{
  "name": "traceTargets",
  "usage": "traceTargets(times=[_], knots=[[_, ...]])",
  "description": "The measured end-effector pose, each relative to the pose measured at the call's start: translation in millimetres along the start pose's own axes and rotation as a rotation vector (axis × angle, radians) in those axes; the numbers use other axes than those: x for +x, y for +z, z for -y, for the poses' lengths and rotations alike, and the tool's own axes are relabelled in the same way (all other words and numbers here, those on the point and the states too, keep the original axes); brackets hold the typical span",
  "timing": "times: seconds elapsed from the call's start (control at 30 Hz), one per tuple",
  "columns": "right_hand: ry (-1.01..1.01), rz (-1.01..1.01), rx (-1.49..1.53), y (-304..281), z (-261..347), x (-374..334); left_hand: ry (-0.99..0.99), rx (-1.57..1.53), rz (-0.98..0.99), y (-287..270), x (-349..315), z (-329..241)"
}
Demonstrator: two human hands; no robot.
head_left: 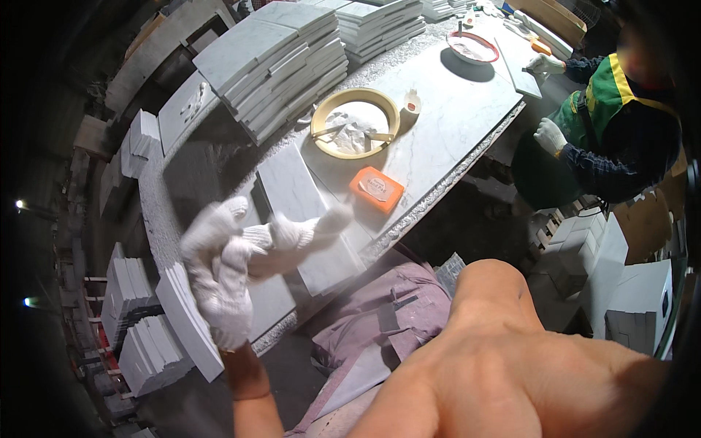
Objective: The person applies a white paste to a rectangular stone tile using a small metal spatula, spreads it evenly, and scrapes off excess. They then wipe the tile with a cloth and use an orange sanding block to smooth the surface. The person repeats this process on multiple tiles, stacking finished ones on the table.
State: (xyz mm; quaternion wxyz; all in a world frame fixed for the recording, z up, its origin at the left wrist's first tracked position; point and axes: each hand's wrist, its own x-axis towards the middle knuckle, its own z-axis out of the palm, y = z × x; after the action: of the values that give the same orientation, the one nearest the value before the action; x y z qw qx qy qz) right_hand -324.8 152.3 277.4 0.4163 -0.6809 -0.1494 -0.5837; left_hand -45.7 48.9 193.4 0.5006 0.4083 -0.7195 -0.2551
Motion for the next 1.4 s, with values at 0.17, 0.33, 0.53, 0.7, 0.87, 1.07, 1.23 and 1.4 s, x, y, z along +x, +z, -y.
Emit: traceTargets(times=[0.17, 0.33, 0.53, 0.7, 0.87, 1.07, 1.23, 1.4], knots=[[0.012, -0.001, -0.016, 5, 2, 1, 0.411, 0.025, 0.31, -2, 57, -57], [-0.007, -0.015, -0.045, 9, 4, 5, 0.564, 0.049, 0.509, 8, 75, -81], [-0.031, -0.022, -0.108, 11, 13, 4, 0.548, 0.049, 0.517, 14, 70, -86], [-0.05, -0.041, -0.161, 11, 19, -1, 0.525, 0.042, 0.498, 13, 63, -83], [-0.075, -0.053, -0.205, 10, 22, -4, 0.514, 0.041, 0.486, 13, 57, -82], [-0.099, -0.066, -0.239, 6, 26, -8, 0.486, 0.045, 0.458, 14, 51, -84], [-0.111, -0.078, -0.252, -5, 32, -8, 0.447, 0.053, 0.414, 16, 45, -88], [-0.113, -0.08, -0.264, -13, 38, -8, 0.402, 0.045, 0.357, 18, 36, -93]])
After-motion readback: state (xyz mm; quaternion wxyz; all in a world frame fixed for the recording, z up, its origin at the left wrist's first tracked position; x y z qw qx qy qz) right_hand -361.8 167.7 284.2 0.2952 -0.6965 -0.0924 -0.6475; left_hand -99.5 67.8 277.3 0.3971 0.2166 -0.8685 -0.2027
